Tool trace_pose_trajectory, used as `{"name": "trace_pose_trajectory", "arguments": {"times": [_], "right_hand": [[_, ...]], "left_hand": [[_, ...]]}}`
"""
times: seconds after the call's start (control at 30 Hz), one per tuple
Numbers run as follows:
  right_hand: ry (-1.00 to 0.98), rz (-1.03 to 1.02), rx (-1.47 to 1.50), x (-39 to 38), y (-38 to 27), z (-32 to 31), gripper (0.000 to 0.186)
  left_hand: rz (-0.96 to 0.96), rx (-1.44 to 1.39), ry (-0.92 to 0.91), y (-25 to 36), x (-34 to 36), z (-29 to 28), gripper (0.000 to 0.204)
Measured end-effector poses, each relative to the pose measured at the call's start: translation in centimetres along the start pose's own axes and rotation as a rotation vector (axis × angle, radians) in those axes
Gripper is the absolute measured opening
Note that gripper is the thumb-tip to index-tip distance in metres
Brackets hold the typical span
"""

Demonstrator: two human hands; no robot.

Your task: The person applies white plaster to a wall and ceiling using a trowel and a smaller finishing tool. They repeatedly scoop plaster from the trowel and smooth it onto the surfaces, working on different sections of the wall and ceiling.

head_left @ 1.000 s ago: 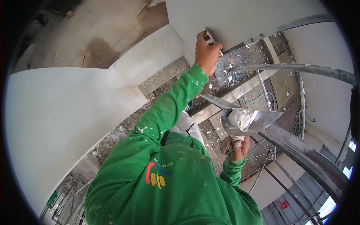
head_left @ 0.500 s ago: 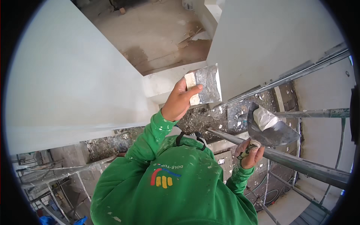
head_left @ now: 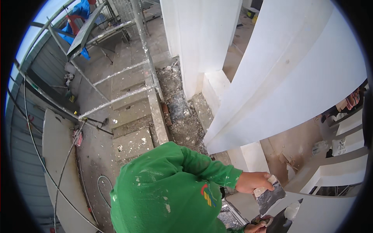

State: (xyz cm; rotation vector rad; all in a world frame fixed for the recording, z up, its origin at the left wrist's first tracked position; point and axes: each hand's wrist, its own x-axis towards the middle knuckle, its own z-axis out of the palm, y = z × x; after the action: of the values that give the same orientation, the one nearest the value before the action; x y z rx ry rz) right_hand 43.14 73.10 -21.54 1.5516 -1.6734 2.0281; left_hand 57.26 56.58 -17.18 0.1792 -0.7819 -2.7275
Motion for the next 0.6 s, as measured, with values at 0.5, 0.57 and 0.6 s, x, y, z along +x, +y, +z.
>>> {"name": "trace_pose_trajectory", "arguments": {"times": [0.5,0.57,0.6], "right_hand": [[-0.58,-0.349,0.074,10.5,4.4,-2.3,0.054],[-0.639,-0.349,0.04,11.1,4.7,-3.2,0.054],[-0.643,-0.32,0.027,11.2,5.0,-3.8,0.054]], "left_hand": [[0.176,-0.077,0.281,4.2,0.0,5.1,0.038],[0.174,-0.031,0.239,4.3,0.7,5.5,0.038],[0.184,-0.016,0.237,4.5,0.9,5.7,0.038]]}}
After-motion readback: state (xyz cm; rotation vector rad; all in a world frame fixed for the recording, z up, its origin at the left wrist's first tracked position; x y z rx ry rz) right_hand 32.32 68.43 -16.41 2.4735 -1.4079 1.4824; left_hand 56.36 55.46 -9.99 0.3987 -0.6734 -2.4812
